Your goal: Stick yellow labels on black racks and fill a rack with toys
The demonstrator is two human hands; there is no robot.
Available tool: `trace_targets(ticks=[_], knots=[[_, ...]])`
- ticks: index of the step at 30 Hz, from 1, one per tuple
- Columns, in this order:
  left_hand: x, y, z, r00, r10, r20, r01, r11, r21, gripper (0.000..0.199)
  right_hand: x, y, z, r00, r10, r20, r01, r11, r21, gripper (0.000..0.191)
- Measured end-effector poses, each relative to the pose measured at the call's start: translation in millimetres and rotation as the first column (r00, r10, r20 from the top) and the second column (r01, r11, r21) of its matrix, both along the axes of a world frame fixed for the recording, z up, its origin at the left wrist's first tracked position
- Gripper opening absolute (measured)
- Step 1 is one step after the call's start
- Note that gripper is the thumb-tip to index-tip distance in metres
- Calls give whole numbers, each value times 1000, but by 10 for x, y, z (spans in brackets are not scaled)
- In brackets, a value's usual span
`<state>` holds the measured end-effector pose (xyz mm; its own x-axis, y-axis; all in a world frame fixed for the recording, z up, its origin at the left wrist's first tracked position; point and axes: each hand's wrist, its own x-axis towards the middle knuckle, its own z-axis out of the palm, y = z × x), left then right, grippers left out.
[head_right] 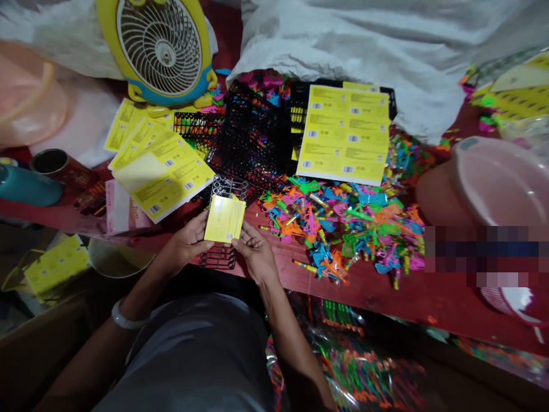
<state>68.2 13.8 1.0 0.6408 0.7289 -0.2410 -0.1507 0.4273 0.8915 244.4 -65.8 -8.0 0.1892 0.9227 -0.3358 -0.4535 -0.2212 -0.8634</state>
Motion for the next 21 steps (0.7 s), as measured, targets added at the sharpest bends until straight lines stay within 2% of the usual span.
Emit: trace_targets(ticks=[4, 7, 8, 10, 12, 13, 14, 15, 17, 18, 19, 21], knots=[[1, -1, -7, 996, -75, 57, 75, 997, 7, 92, 143, 71, 150, 979, 197, 48, -195, 980, -46, 39], [-4, 10, -5, 1000, -19, 23, 18, 999, 42, 87, 289, 262, 294, 972, 191, 138, -188, 982, -37, 35], [-12, 19, 1, 1000, 23, -15, -22, 997, 70, 83, 380, 376, 341, 976, 135, 169, -138, 990, 10, 34], [-42, 44, 14, 985, 131, -116, -115, 984, 135, 72, 628, 675, 416, 974, -86, 211, 41, 978, 205, 32], [-86, 69, 29, 946, 262, -191, -231, 958, 168, 60, 902, 1011, 438, 922, -342, 179, 232, 862, 451, 31], [-113, 79, 35, 922, 327, -205, -298, 941, 159, 55, 1008, 1167, 421, 889, -424, 171, 289, 811, 510, 31], [-141, 86, 38, 900, 384, -207, -366, 923, 120, 53, 1071, 1301, 385, 866, -461, 195, 308, 797, 520, 33], [-168, 89, 37, 882, 426, -202, -424, 904, 55, 52, 1077, 1408, 332, 850, -453, 269, 275, 816, 509, 37], [-214, 87, 16, 865, 462, -193, -486, 869, -97, 55, 903, 1536, 184, 780, -321, 537, 54, 889, 454, 48], [-229, 83, -5, 862, 469, -193, -499, 853, -156, 56, 736, 1565, 100, 684, -229, 693, -111, 906, 409, 53], [-237, 77, -31, 858, 477, -193, -510, 838, -196, 56, 537, 1577, 18, 545, -159, 824, -272, 896, 352, 57], [-237, 64, -89, 837, 514, -187, -545, 809, -218, 54, 120, 1581, -119, 259, -120, 958, -481, 845, 235, 60]])
